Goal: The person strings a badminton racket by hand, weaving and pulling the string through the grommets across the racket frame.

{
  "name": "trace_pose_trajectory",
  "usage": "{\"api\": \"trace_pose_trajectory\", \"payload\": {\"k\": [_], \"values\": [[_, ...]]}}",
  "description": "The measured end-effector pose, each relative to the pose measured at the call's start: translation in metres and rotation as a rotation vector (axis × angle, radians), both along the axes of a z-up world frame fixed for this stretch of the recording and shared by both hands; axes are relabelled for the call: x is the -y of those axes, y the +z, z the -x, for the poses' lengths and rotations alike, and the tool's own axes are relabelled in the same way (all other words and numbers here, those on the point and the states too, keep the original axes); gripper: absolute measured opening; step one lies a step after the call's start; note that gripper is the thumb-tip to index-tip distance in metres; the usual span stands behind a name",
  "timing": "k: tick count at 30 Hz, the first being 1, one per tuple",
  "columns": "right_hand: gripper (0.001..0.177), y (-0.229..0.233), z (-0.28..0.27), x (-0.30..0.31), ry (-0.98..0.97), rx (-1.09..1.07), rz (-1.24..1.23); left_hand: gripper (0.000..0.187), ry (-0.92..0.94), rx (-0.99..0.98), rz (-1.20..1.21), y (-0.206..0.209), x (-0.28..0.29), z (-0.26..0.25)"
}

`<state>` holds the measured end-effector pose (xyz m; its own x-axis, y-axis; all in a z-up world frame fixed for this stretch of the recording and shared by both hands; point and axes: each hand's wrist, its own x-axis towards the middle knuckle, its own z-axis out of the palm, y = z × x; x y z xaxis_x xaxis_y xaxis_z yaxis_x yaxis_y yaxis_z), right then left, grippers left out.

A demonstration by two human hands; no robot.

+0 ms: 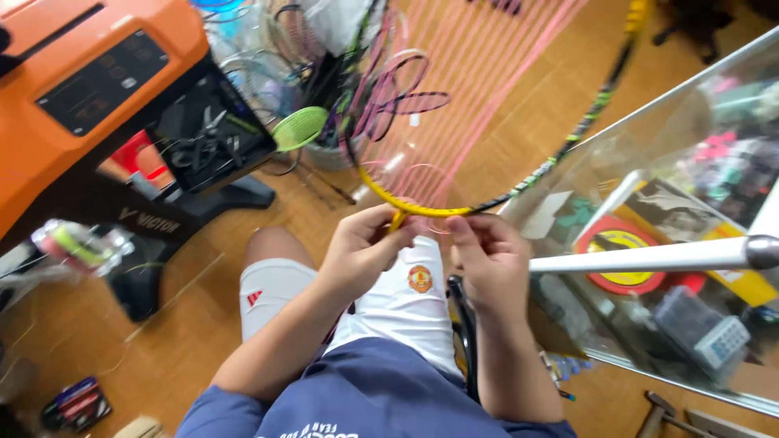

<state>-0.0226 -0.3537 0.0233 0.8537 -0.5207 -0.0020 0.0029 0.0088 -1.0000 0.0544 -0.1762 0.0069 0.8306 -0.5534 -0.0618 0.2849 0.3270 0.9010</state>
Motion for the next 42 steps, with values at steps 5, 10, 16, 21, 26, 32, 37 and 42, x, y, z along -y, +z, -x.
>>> {"api": "trace_pose_trajectory", "payload": {"k": [5, 10, 16, 21, 26, 32, 37, 42], "values": [[0.017, 0.004, -0.01, 0.003, 0.085, 0.003, 0.011, 0.01, -0.019, -0.001, 0.026, 0.003, 0.006, -0.006], [0.016, -0.005, -0.012, 0.022, 0.108, -0.023, 0.04, 0.007, -0.054, 0.009, 0.045, 0.0, 0.022, -0.01], [0.011, -0.003, -0.013, 0.031, 0.197, -0.013, 0.092, 0.008, -0.016, 0.036, 0.039, -0.008, 0.034, -0.019], [0.009, 0.006, -0.008, 0.03, 0.199, -0.098, 0.198, 0.009, 0.055, -0.041, 0.103, -0.01, 0.027, -0.04], [0.01, -0.009, 0.025, 0.044, 0.169, -0.155, 0.231, 0.011, 0.043, -0.024, 0.176, -0.023, 0.019, -0.047], [0.011, -0.017, 0.065, 0.069, 0.157, -0.323, 0.155, 0.011, 0.022, -0.041, 0.13, -0.026, 0.008, -0.033], [0.017, 0.005, 0.06, 0.035, 0.1, -0.139, 0.056, 0.013, 0.017, -0.034, 0.176, -0.026, -0.006, -0.022], [0.023, 0.034, 0.018, -0.014, 0.13, -0.087, 0.183, 0.012, 0.011, -0.018, 0.2, -0.026, -0.018, -0.009]]}}
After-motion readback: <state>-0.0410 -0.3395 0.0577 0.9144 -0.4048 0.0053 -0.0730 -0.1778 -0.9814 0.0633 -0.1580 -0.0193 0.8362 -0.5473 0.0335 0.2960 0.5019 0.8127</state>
